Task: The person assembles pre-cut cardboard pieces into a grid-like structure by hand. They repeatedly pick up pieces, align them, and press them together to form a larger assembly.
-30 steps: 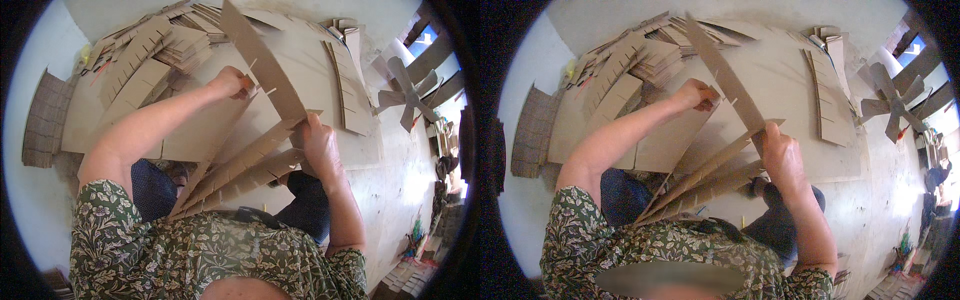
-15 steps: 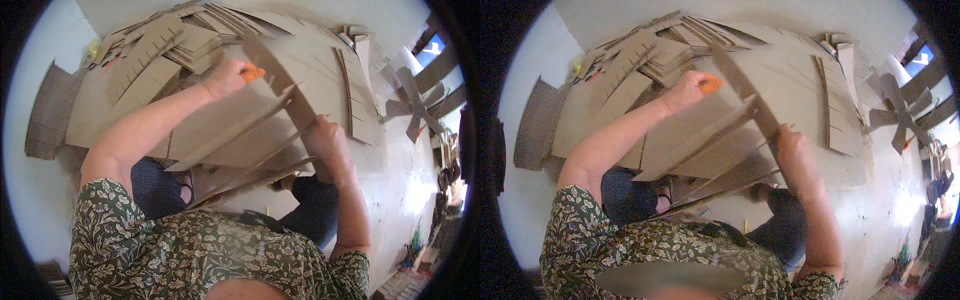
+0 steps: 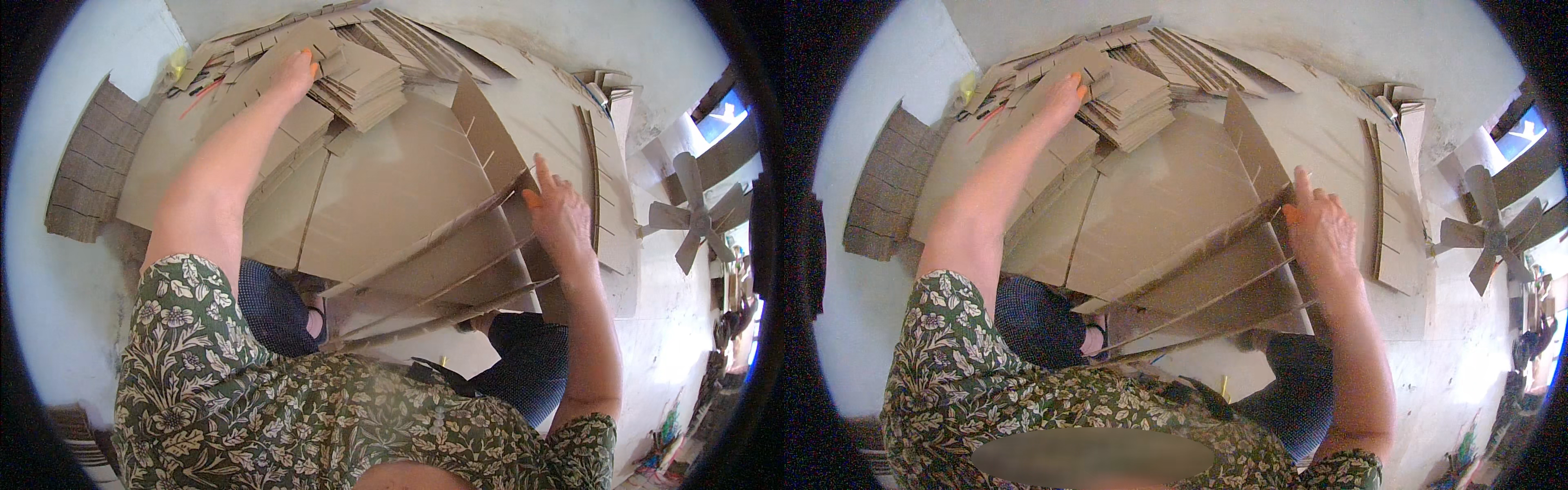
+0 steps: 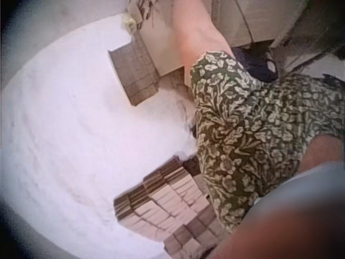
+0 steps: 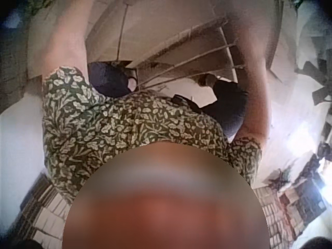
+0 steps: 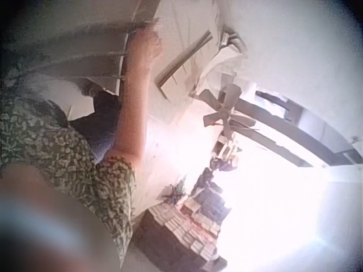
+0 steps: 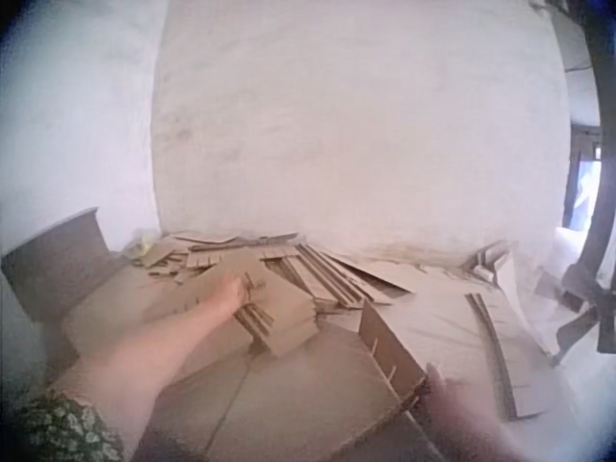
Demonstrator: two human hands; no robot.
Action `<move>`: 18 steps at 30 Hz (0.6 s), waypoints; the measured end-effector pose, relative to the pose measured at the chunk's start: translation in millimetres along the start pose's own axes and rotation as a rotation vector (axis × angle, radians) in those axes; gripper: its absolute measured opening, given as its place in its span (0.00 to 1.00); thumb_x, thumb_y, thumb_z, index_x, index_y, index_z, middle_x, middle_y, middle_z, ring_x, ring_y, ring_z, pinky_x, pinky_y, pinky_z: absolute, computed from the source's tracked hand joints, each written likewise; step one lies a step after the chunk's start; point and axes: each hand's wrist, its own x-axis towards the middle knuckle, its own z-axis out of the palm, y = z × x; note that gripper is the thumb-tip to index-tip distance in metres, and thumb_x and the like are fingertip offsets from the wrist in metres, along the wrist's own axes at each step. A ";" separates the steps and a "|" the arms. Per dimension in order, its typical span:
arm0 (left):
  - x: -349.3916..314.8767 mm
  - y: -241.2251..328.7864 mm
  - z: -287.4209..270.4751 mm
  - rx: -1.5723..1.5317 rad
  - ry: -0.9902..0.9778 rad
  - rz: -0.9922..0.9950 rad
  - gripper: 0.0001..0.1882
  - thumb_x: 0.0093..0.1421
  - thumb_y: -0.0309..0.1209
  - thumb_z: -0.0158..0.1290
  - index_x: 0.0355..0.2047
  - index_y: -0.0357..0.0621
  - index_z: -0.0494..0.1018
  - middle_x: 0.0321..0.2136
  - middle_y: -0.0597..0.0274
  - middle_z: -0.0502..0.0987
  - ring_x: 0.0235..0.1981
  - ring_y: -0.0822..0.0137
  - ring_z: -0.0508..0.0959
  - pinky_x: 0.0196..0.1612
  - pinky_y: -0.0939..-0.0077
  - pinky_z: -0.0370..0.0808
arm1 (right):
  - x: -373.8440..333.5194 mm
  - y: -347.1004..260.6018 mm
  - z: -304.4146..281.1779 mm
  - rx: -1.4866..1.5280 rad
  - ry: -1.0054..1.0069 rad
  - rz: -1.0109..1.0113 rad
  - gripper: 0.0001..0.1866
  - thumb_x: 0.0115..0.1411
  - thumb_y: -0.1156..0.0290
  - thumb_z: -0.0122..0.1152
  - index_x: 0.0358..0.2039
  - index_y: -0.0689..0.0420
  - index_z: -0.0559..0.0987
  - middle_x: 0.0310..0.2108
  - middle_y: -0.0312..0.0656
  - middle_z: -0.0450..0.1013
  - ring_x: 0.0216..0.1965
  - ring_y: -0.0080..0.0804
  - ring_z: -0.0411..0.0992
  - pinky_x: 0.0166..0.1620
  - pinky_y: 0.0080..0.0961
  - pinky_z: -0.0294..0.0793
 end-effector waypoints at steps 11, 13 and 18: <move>0.0 23.1 -66.7 -0.175 0.040 0.090 0.19 0.61 0.41 0.50 0.26 0.35 0.73 0.25 0.46 0.76 0.29 0.50 0.76 0.34 0.57 0.70 | 14.2 25.8 48.4 0.239 0.066 -0.105 0.08 0.59 0.76 0.48 0.40 0.58 0.68 0.24 0.60 0.72 0.29 0.61 0.72 0.32 0.51 0.72; 2.3 53.6 -79.9 -0.157 0.032 0.225 0.19 0.61 0.42 0.50 0.26 0.35 0.73 0.23 0.48 0.77 0.27 0.53 0.77 0.33 0.59 0.71 | 2.4 30.3 47.1 0.281 0.089 -0.087 0.07 0.59 0.76 0.50 0.39 0.59 0.69 0.24 0.61 0.72 0.30 0.61 0.72 0.32 0.49 0.72; -4.8 129.0 -59.3 -0.441 -0.285 0.234 0.17 0.62 0.38 0.50 0.24 0.36 0.74 0.19 0.56 0.77 0.19 0.65 0.77 0.24 0.68 0.73 | -20.7 25.7 29.4 0.428 0.147 -0.095 0.12 0.58 0.78 0.53 0.44 0.58 0.72 0.25 0.60 0.73 0.30 0.60 0.74 0.31 0.45 0.71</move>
